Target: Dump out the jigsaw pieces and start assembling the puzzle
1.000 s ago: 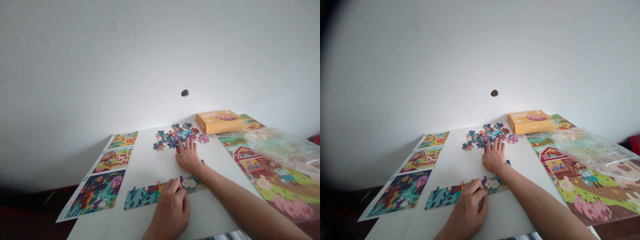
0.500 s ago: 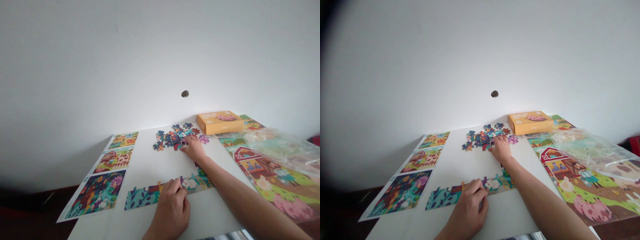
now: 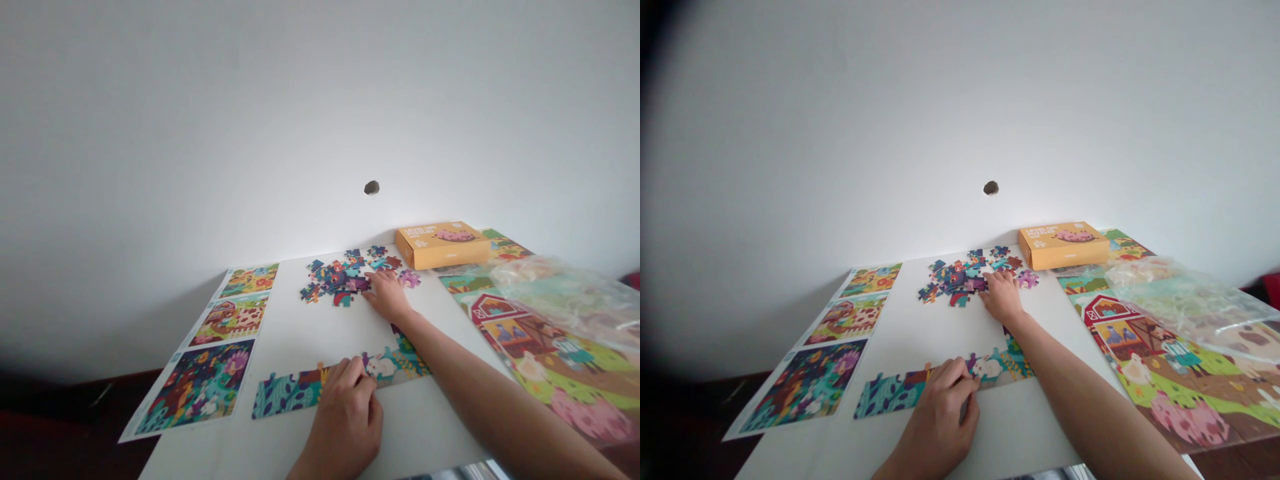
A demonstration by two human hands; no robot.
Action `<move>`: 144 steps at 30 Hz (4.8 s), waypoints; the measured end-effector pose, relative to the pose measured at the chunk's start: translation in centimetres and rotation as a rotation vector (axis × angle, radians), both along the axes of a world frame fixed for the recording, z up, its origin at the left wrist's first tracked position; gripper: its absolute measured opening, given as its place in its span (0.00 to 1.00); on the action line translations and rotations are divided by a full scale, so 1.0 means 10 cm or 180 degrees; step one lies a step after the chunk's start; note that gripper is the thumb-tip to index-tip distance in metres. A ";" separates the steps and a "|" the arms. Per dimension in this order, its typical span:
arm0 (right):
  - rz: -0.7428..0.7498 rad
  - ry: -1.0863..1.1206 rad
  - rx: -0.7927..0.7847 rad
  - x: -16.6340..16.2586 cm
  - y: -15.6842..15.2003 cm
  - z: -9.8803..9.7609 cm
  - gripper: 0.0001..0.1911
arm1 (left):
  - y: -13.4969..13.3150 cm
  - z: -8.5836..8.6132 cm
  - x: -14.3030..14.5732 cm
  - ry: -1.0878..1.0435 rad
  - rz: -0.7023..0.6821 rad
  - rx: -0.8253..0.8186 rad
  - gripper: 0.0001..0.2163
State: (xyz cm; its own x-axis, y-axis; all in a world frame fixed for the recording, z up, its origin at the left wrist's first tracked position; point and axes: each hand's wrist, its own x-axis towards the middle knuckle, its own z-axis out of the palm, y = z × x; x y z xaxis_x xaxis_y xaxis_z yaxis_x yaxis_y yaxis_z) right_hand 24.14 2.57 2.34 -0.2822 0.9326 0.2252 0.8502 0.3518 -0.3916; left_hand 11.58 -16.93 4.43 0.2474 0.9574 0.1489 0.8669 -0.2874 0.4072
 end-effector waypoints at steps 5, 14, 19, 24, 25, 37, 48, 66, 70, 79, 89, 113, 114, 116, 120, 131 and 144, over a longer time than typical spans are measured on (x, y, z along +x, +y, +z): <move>0.0037 0.0012 0.0043 0.00 0.02 -0.01 0.22 | 0.00 0.00 0.00 0.0002 -0.0006 -0.0019 0.09; 0.0148 0.0234 0.0080 -0.02 0.04 -0.05 0.20 | 0.00 -0.01 0.01 0.0009 0.0006 -0.0019 0.09; -0.0015 0.0461 0.0265 0.00 0.05 -0.05 0.18 | 0.00 0.00 0.01 0.0024 0.0021 0.0010 0.09; -0.0675 0.0598 0.0343 0.06 0.08 -0.05 0.15 | -0.01 0.00 0.00 -0.0005 -0.0026 0.0097 0.09; -0.0737 0.0651 0.0296 0.06 0.09 -0.06 0.15 | -0.01 0.00 0.00 -0.0007 -0.0028 0.0100 0.09; -0.1163 0.1735 0.0164 0.10 0.17 -0.08 0.13 | -0.01 0.00 -0.01 0.0002 -0.0039 -0.0045 0.09; -0.1057 0.0498 0.0511 0.05 0.02 0.02 0.22 | -0.01 0.02 0.00 0.0026 0.0001 0.0042 0.09; -0.0025 -0.0222 -0.0063 -0.03 -0.06 0.07 0.26 | 0.00 0.01 0.00 0.0010 -0.0002 0.0057 0.09; -0.0103 -0.0072 -0.0217 -0.03 -0.03 0.04 0.30 | 0.00 0.01 0.00 0.0015 -0.0004 0.0065 0.09; 0.0079 0.0998 -0.0035 0.00 0.02 0.01 0.08 | -0.01 0.02 0.01 -0.0045 0.0086 0.0180 0.11; 0.0135 0.1152 -0.0057 0.01 0.00 0.05 0.19 | -0.02 -0.15 0.05 0.0299 -0.0438 0.0162 0.25; 0.1440 -0.0385 0.0070 -0.09 -0.21 0.13 0.25 | -0.02 -0.19 -0.03 0.0592 -0.0855 -0.0270 0.31; 0.1566 -0.0382 -0.0005 -0.09 -0.21 0.12 0.26 | -0.01 -0.19 -0.03 0.0603 -0.0858 -0.0274 0.31; 0.1733 -0.0369 -0.0138 -0.10 -0.22 0.11 0.26 | -0.01 -0.19 -0.03 0.0631 -0.0852 -0.0280 0.32; 0.1321 -0.0348 0.0017 -0.11 -0.21 0.09 0.20 | -0.02 -0.21 -0.03 0.0643 -0.0839 -0.0260 0.33; 0.0296 -0.0383 0.0316 -0.09 -0.14 0.03 0.17 | -0.02 -0.21 -0.04 0.0629 -0.0838 -0.0234 0.32; -0.0230 -0.0333 0.0075 -0.08 -0.15 0.09 0.20 | -0.02 -0.17 -0.03 0.0596 -0.0848 -0.0267 0.33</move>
State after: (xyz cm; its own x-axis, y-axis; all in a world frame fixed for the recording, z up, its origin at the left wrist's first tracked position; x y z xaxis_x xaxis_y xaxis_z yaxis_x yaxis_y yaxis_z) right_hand 23.34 1.05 3.26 -0.2377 0.9461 0.2200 0.9094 0.2963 -0.2917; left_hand 11.24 -17.16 2.70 0.5063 0.8623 0.0005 0.8278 -0.4863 0.2797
